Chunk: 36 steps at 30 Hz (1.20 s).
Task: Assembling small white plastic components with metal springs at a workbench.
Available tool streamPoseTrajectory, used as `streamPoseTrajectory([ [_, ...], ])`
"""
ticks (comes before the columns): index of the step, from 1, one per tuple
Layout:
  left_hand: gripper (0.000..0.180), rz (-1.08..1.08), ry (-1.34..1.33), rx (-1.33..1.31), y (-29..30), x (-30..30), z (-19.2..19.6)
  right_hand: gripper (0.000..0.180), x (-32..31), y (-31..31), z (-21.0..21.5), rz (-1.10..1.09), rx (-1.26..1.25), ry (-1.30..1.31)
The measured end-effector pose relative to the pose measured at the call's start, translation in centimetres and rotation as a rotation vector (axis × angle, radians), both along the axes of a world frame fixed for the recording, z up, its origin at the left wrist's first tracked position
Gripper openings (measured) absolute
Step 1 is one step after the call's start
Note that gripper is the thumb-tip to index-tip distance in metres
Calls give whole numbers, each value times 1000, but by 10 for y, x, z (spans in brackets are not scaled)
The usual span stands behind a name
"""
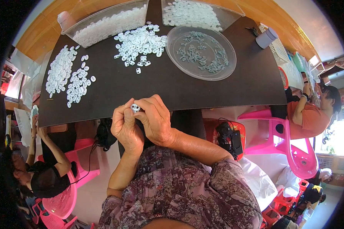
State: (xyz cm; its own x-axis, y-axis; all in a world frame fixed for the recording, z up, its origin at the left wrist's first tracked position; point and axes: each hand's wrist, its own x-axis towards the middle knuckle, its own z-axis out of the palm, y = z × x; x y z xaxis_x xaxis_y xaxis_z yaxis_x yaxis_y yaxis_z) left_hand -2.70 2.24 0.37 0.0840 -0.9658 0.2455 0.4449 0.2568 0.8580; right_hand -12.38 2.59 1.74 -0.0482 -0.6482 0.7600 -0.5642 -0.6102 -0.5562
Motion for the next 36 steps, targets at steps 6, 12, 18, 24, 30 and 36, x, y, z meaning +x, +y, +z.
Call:
streamPoseTrajectory([
  [6, 21, -5, 38, 34, 4, -2, -2, 19, 4, 0, -2, -25, -27, 0],
  [12, 21, -5, 18, 0, 7, 0, 0, 15, 3, -1, -5, -22, -77, 29],
  [18, 23, 6, 53, 18, 7, 4, 1, 19, 6, -4, 0, 11, -119, 73],
  [24, 20, 18, 106, 100, 2, 10, 5, 28, -4, -8, 12, 183, 106, -21],
  [30, 21, 24, 33, 38, 0, 14, 1, 28, -14, -11, 21, 281, 130, 62],
  [36, 20, 7, -56, -43, -2, 19, 3, 28, -14, -11, 21, 256, 104, 70],
])
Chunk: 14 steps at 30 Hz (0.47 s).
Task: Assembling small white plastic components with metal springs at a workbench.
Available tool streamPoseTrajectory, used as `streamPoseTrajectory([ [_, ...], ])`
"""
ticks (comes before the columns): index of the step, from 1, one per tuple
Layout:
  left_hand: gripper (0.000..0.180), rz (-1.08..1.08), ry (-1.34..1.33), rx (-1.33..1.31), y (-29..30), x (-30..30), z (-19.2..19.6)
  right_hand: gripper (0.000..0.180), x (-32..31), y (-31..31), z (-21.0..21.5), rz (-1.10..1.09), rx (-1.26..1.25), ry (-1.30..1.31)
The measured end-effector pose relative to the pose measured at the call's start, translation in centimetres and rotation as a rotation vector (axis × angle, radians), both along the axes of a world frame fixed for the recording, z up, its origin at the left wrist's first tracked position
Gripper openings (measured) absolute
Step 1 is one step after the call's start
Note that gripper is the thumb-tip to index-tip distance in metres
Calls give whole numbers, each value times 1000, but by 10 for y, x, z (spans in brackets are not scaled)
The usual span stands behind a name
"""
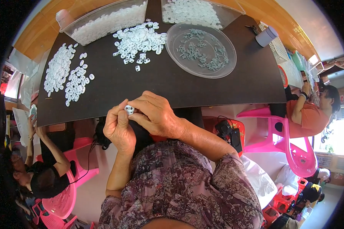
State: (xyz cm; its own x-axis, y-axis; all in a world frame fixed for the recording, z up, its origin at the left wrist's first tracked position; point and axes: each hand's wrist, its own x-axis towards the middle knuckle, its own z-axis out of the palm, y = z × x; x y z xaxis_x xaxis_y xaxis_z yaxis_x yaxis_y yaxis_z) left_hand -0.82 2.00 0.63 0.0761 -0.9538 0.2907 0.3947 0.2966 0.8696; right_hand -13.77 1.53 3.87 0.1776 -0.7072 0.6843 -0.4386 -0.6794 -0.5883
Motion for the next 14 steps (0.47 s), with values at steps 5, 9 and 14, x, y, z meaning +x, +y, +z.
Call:
streamPoseTrajectory([
  [5, 21, 6, -1, -27, 0, -3, 1, 27, 1, -2, -2, -11, -7, 13],
  [9, 22, 111, -111, -96, -1, -7, -6, 27, 8, 2, -7, -77, -34, 38],
  [14, 20, 246, -275, -210, 0, -10, -8, 25, 14, 4, -12, -144, -164, 31],
])
